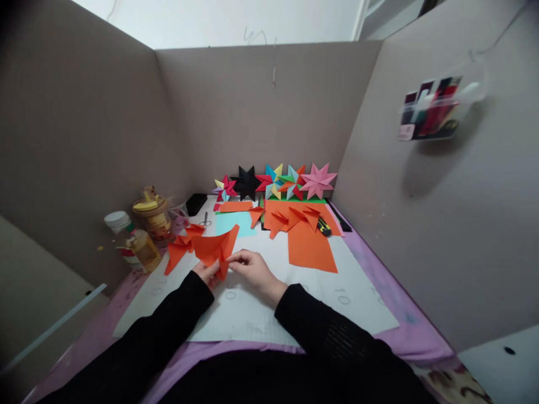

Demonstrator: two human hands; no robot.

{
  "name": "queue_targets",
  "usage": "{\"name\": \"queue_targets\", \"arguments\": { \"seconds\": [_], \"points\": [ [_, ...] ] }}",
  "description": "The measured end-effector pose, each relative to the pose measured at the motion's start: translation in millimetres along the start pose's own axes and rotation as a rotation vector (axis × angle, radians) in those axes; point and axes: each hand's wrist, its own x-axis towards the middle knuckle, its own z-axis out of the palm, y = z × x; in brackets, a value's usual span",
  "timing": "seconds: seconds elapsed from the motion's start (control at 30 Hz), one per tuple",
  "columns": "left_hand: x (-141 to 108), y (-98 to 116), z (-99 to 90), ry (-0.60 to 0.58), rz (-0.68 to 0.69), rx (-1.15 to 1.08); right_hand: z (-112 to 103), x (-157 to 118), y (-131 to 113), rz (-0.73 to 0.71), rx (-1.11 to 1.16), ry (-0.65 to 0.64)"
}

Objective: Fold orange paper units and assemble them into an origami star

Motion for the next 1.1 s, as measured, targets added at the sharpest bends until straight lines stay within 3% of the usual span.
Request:
{"name": "queue_targets", "arguments": {
  "seconds": [0.2, 0.33, 0.43, 0.53, 0.6, 0.8, 0.97, 1.1],
  "points": [
    [-6, -7, 0.9, 0.007, -0.064, -0.046, 6, -3, -3, -0.178, -0.249, 0.151],
    [-8, -8, 2.4, -0.075, -0.08, 0.023, 10, -6, -5, -0.227, -0.291, 0.138],
    [-6, -8, 3.6, -0.118, 0.024, 0.018, 8, -6, -6, -0.205, -0.28, 0.074],
    [-2, -9, 1.9, -0.049, 0.17, 0.033, 8, -6, -4, -0.173, -0.299, 0.028],
    [2, -10, -0.8, -0.016, 0.182, 0.033, 9, -5, -1, -0.152, -0.303, 0.032],
    [5, -12, -4.6, 0.024, 0.15, -0.014, 16, -5, 10, -0.06, -0.108, 0.047],
    [-2, -8, 0.5, -0.116, 0.078, 0.12, 13, -2, 11, -0.075, 0.044, 0.179],
    [0, -8, -1.9, -0.047, 0.05, 0.18, 15, -4, 8, -0.01, 0.107, 0.124]
  ]
}}
